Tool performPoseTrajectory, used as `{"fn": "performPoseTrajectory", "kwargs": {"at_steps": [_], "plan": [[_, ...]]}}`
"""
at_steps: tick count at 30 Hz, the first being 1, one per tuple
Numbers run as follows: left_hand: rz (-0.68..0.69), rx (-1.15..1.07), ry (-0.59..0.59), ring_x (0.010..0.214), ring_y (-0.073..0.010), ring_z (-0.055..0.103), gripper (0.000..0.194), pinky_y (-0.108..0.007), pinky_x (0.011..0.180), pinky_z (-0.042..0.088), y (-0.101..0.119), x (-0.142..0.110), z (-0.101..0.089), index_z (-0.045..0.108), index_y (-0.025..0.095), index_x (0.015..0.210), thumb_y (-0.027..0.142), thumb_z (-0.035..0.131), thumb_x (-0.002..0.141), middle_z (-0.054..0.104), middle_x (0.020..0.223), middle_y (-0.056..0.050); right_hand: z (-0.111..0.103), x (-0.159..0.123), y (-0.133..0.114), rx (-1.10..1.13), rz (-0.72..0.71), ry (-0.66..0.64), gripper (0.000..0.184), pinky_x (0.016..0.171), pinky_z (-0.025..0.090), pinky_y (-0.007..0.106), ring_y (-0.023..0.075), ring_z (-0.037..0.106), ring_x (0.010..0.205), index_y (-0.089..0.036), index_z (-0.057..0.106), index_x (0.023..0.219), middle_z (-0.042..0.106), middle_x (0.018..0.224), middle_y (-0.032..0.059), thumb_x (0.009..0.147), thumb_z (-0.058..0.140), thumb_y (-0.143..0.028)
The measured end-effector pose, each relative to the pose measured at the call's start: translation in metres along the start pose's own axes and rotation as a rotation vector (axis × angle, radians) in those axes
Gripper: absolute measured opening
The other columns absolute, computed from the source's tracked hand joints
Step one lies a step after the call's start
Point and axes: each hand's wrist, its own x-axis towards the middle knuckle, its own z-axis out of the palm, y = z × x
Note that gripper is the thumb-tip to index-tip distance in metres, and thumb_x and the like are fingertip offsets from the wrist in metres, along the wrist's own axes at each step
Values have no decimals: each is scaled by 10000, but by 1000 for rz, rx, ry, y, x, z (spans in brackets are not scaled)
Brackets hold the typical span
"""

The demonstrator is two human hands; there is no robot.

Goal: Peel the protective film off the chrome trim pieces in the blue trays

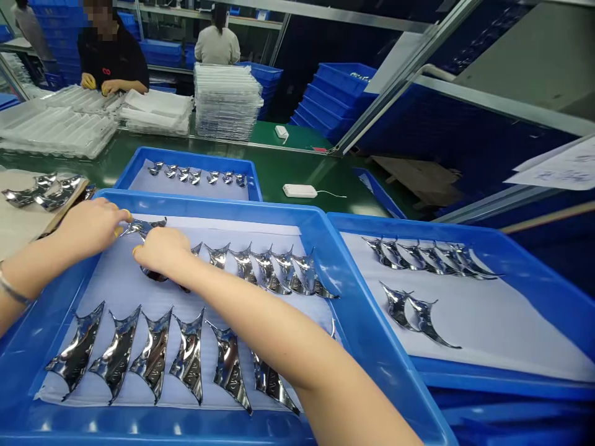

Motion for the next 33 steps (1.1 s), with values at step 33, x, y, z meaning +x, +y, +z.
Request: {"fn": "performPoseTrajectory", "kwargs": {"at_steps": [33], "plan": [[479,-987,-299,903,-189,665,229,-295,828,534,102,-25,-100,703,268,1011,298,488,938,720,967,-12,-13,-155,136,167,-678,415,261,790,533,384,217,618,822,-116,674,1161,715,932,107,946,606,-246]]}}
